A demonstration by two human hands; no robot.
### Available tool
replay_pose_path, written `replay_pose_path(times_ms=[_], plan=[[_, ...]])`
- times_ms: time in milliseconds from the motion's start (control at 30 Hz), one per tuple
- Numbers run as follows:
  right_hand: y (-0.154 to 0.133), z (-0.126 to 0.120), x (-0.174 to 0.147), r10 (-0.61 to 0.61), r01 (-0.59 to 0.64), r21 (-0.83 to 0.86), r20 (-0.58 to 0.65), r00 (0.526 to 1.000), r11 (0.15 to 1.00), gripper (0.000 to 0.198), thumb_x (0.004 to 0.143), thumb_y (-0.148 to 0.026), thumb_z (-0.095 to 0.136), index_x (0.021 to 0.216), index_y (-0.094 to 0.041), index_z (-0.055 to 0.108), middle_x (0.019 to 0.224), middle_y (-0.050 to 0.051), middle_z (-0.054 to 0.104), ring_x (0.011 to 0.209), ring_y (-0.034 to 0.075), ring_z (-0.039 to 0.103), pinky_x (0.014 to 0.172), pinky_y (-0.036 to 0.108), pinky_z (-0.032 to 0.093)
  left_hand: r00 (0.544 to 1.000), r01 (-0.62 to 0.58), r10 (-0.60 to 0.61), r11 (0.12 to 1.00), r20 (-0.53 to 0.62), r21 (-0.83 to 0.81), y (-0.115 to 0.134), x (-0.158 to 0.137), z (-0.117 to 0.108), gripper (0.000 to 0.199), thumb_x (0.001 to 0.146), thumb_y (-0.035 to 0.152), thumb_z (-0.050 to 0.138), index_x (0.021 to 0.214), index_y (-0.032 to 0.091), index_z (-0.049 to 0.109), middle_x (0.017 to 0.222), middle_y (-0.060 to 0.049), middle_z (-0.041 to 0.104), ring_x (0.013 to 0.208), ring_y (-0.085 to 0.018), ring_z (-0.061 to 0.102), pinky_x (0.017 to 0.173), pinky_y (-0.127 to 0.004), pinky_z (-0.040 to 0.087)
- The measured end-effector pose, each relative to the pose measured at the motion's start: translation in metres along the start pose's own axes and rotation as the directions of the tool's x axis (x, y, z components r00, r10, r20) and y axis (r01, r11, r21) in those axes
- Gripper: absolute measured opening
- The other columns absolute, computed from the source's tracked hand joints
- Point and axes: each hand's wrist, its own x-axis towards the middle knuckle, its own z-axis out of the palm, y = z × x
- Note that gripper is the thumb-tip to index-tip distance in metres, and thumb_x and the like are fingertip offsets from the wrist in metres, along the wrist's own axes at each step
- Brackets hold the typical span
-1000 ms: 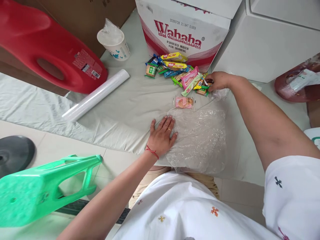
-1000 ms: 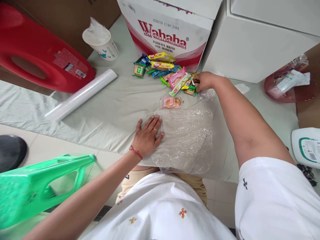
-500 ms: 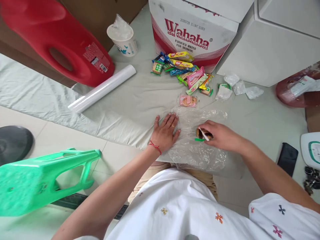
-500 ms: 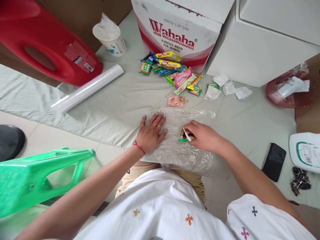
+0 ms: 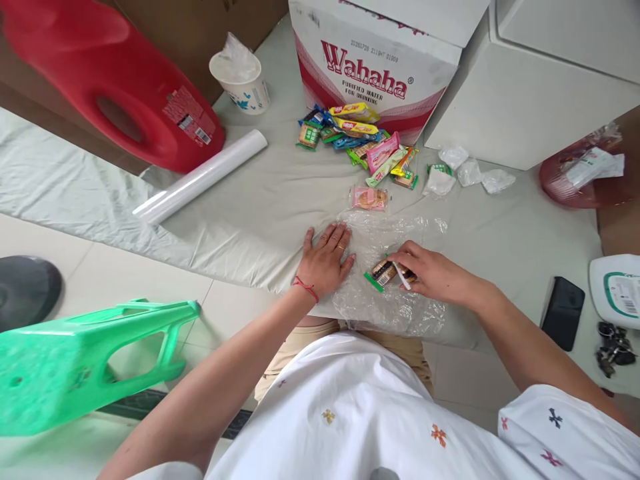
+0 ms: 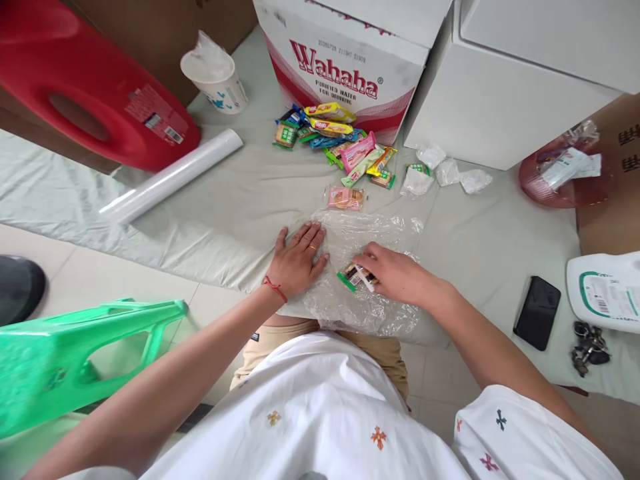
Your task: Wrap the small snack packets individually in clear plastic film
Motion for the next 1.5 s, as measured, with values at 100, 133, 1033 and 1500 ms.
replay_pose_path(times_ms=[100, 133, 1033, 1500], plan=[[-0.011, 0.002, 0.01, -0.122, 0.129, -0.185, 0.049, 0.991, 0.974, 0.058, 0.089, -0.011, 0.067, 0.143, -0.025, 0.053, 0.132, 0.011, 0.056, 0.111, 0.025, 0.061, 0.083, 0.032, 0.05, 1.0, 0.003, -0.003, 1.0, -0.007, -0.001, 0.0, 0.0, 0.0, 0.061, 0.105, 0.044, 0.035, 0.161, 0.021, 0.038, 0.166, -0.012, 0.04, 0.156, -0.03, 0.035, 0.129, -0.064, 0.008], [-0.014, 0.004, 0.015, -0.14, 0.151, -0.235, 0.063, 0.988, 0.96, 0.051, 0.091, -0.011, 0.064, 0.14, -0.024, 0.056, 0.131, 0.012, 0.057, 0.115, 0.026, 0.059, 0.084, 0.033, 0.05, 1.0, 0.006, -0.006, 1.0, -0.008, 0.0, 0.001, 0.0, 0.0, 0.061, 0.105, 0.044, 0.035, 0.161, 0.021, 0.038, 0.166, -0.012, 0.041, 0.156, -0.03, 0.035, 0.129, -0.064, 0.009], [-0.017, 0.022, 0.013, 0.178, -0.197, -0.145, -0.136, 0.975, 0.97, 0.062, 0.093, -0.036, 0.066, 0.15, -0.021, 0.046, 0.145, 0.015, 0.054, 0.112, 0.031, 0.067, 0.076, 0.036, 0.054, 0.999, 0.049, -0.049, 0.999, 0.007, 0.001, 0.0, 0.001, 0.002, 0.063, 0.104, 0.047, 0.035, 0.162, 0.021, 0.037, 0.167, -0.013, 0.038, 0.157, -0.031, 0.032, 0.128, -0.063, 0.009], [0.003, 0.117, -0.125, 0.172, -0.141, 0.105, -0.41, 0.896, 0.984, 0.043, 0.096, -0.039, 0.066, 0.138, -0.032, 0.062, 0.139, 0.013, 0.06, 0.125, 0.033, 0.055, 0.103, 0.056, 0.052, 0.819, -0.553, 0.523, 0.829, -0.234, -0.082, 0.003, -0.087, -0.009, 0.046, 0.09, 0.049, 0.069, 0.135, 0.043, 0.062, 0.133, 0.0, 0.073, 0.136, -0.024, 0.06, 0.132, -0.05, 0.017]])
